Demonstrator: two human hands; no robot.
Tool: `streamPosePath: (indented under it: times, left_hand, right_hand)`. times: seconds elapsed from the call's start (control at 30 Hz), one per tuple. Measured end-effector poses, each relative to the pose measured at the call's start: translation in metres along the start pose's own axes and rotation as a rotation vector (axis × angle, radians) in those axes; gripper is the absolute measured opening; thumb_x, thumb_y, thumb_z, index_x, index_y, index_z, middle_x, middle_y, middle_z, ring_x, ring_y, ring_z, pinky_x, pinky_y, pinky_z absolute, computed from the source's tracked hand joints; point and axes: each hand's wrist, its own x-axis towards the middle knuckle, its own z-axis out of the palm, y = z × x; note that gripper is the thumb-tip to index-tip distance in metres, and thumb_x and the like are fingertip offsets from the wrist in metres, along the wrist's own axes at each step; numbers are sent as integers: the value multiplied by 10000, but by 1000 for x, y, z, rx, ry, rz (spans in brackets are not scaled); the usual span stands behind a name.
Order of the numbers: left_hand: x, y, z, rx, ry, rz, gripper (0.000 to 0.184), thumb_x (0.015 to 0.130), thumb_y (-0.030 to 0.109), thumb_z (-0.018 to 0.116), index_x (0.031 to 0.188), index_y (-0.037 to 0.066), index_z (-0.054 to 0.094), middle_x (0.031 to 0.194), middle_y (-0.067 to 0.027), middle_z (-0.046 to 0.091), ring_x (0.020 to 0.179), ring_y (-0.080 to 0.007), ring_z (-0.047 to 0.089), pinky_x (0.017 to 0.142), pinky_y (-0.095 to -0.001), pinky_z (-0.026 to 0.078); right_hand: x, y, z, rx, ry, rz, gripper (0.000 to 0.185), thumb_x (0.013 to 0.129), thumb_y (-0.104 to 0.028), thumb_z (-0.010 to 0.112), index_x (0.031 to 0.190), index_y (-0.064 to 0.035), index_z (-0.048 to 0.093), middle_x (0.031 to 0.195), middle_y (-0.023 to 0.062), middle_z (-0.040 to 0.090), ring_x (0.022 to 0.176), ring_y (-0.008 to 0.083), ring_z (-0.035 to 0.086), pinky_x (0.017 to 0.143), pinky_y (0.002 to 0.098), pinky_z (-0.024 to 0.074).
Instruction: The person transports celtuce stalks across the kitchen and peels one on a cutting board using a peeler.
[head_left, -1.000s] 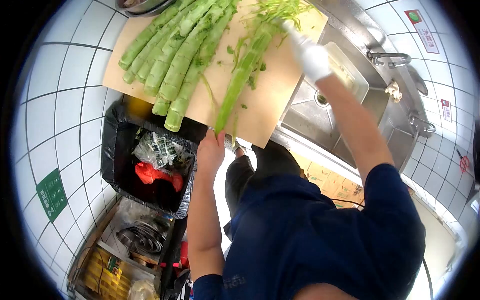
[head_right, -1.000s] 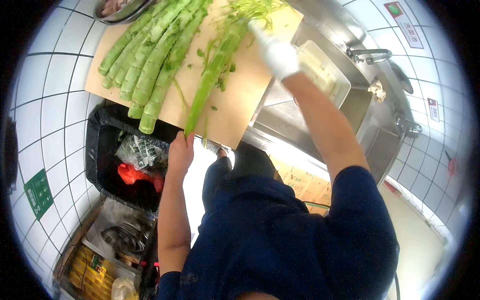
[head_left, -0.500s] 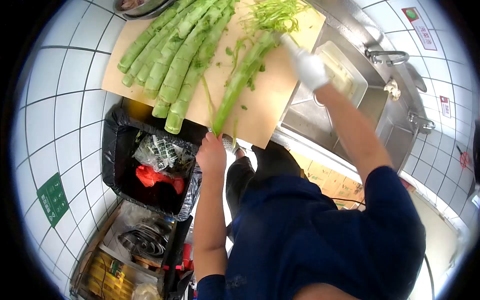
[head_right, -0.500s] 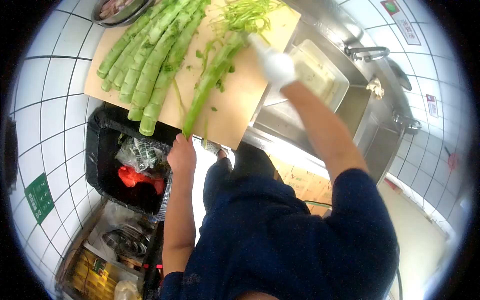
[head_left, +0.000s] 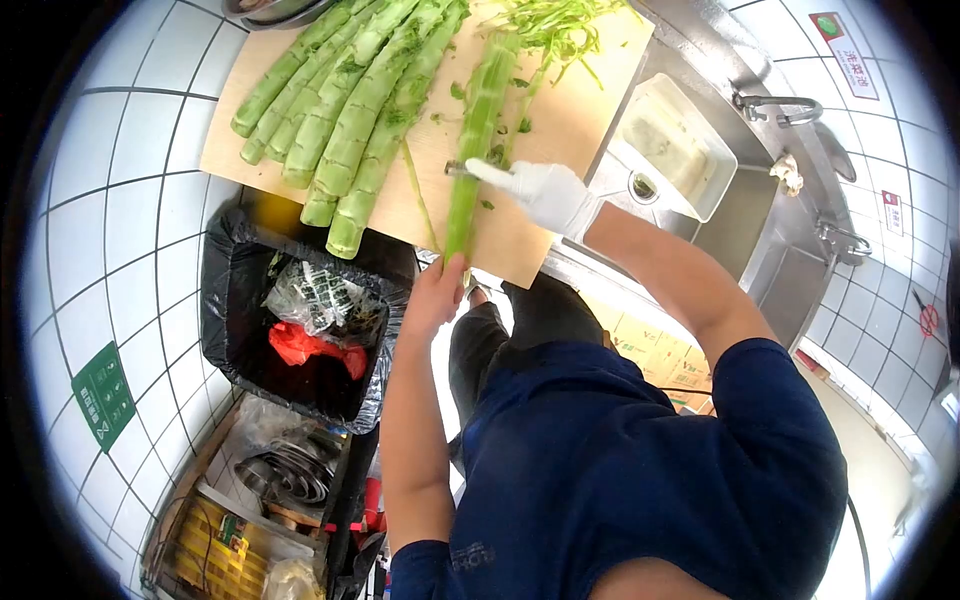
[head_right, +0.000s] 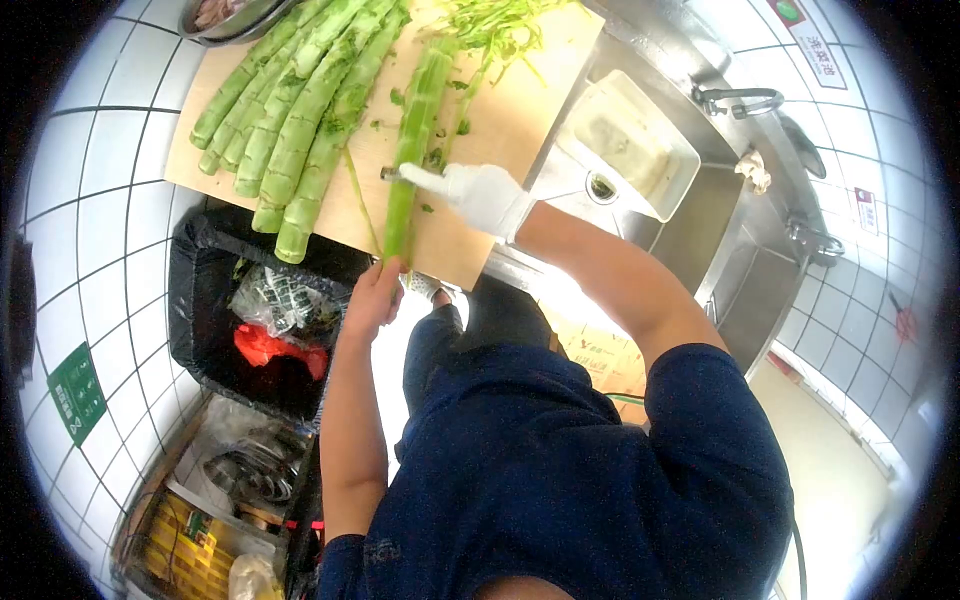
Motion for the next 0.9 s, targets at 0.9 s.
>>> streamPosePath:
  times: [0.9]
  left_hand:
    - [-6,0,-6,-213,-20,57,197,997,93,641,1176,27,594,622,63,462,433,-38,366,393,-222,255]
  right_hand:
    - [-3,-5,9,-3,-97,-133,593,1018,-88,478,1564,-317,442,976,147,682,839,312,737,715,409,610]
